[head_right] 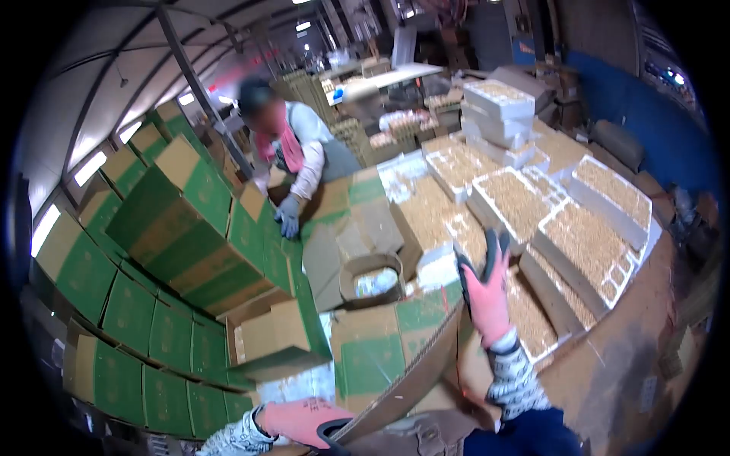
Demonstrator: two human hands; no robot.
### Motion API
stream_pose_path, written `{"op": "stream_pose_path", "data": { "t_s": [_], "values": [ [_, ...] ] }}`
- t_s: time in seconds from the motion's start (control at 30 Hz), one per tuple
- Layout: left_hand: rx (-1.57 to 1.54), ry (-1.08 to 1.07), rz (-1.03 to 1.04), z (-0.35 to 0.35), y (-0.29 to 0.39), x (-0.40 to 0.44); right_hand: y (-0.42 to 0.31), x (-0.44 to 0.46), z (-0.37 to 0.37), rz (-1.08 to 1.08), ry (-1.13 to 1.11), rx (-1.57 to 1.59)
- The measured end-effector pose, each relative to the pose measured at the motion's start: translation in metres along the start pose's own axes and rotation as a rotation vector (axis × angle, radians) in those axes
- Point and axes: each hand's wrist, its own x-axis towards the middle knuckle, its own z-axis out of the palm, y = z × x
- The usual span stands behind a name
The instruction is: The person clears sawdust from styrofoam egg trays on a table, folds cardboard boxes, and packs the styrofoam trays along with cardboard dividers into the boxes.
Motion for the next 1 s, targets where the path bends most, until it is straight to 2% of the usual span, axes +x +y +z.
{"op": "stream_pose_path", "data": {
  "t_s": [0.03, 0.07, 0.13, 0.2, 0.27, 0.3, 0.37, 0.4, 0.43, 0.47, 0.53, 0.6, 0.63, 0.73, 0.77, 0.8, 0.87, 0.93, 0.97, 1.0],
  "values": [
    [-0.152, -0.017, -0.051, -0.005, -0.007, 0.006, -0.006, -0.002, -0.006, 0.049, 0.09, 0.209],
    [-0.237, 0.122, -0.031, -0.001, -0.016, 0.005, -0.012, -0.006, -0.015, 0.099, 0.163, 0.416],
    [-0.442, 0.397, 0.002, 0.021, -0.04, -0.008, -0.002, -0.017, -0.033, 0.073, 0.133, 0.392],
    [-0.665, 0.666, 0.028, 0.034, -0.058, -0.016, -0.002, -0.019, -0.044, 0.081, 0.209, 0.413],
    [-0.587, 0.725, 0.123, 0.001, -0.054, -0.013, -0.018, -0.014, -0.062, 0.071, 0.175, 0.258],
    [-0.389, 0.77, 0.109, -0.005, -0.049, -0.01, -0.022, -0.007, -0.059, -0.126, 0.15, 0.333],
    [-0.005, 0.8, 0.079, -0.014, -0.033, 0.016, -0.062, -0.006, -0.047, -0.374, -0.244, 0.171],
    [0.167, 0.778, 0.059, -0.011, -0.025, 0.037, -0.075, -0.009, -0.032, -0.437, -0.57, 0.115],
    [-0.06, 0.364, 0.074, -0.014, -0.037, 0.049, -0.072, -0.013, -0.008, -0.611, -0.801, 0.003],
    [0.221, 0.201, 0.138, 0.001, -0.069, 0.058, -0.045, -0.029, 0.013, -0.708, -0.878, -0.194],
    [-0.109, 0.083, 0.531, -0.006, -0.065, 0.042, 0.005, -0.034, 0.031, -0.761, -1.175, -0.622],
    [-0.023, 0.13, 0.375, 0.001, -0.028, 0.017, 0.009, -0.019, 0.02, -0.623, -1.238, -0.57],
    [0.0, 0.159, 0.294, 0.01, -0.02, 0.008, 0.005, -0.011, 0.02, -0.453, -1.291, -0.477],
    [-0.044, 0.89, 0.189, 0.039, -0.092, 0.045, -0.023, 0.019, 0.022, -0.119, -1.53, -0.205],
    [-0.747, 1.017, 0.294, 0.056, -0.101, 0.056, 0.01, 0.023, 0.041, -0.123, -1.587, 0.02],
    [-1.128, 1.045, 0.359, 0.05, -0.076, 0.056, 0.022, 0.03, 0.054, 0.006, -1.688, 0.12],
    [-0.493, 1.143, 0.232, 0.044, -0.09, 0.055, 0.029, 0.052, 0.059, 0.309, -1.865, 0.51],
    [0.115, 0.924, 0.103, 0.026, -0.079, 0.036, 0.022, 0.049, 0.06, 0.038, -1.872, 0.317],
    [0.093, 0.818, 0.11, 0.021, -0.069, 0.023, 0.018, 0.047, 0.063, -0.106, -1.861, 0.225],
    [0.063, 0.657, 0.104, 0.012, -0.063, 0.015, 0.021, 0.039, 0.066, 0.142, -1.886, 0.167]
  ]
}}
